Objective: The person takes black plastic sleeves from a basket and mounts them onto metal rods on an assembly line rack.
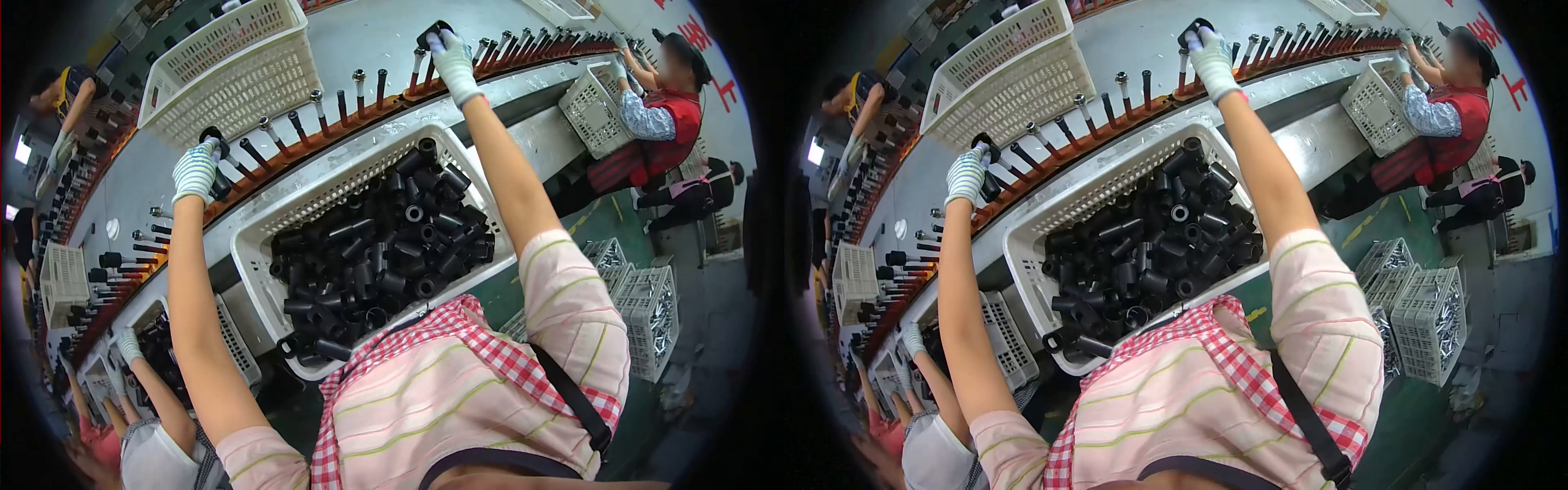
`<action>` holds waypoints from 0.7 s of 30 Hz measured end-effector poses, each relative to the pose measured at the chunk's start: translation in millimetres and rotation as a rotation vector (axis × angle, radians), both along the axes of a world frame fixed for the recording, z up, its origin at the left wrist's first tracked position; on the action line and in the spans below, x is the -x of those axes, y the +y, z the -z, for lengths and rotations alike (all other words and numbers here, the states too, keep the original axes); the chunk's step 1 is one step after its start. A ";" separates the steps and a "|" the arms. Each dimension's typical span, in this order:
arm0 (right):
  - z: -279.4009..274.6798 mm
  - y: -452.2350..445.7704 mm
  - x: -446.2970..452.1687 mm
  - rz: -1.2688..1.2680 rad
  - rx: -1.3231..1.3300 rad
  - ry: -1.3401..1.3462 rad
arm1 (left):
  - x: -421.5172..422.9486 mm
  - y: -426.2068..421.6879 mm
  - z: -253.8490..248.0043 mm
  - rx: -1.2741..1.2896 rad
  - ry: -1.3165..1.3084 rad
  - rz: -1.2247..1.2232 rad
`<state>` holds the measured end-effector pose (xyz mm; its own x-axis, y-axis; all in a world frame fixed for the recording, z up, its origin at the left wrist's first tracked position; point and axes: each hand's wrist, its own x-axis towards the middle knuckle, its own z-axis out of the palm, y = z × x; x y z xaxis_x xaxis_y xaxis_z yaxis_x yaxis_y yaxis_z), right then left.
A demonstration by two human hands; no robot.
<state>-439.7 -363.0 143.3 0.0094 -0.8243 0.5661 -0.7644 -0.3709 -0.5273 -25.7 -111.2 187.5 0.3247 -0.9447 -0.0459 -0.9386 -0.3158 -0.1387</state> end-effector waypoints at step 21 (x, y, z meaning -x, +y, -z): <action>-1.3 111.4 -117.3 -0.428 0.331 0.188 | 45.6 334.9 50.9 0.806 1.428 -0.521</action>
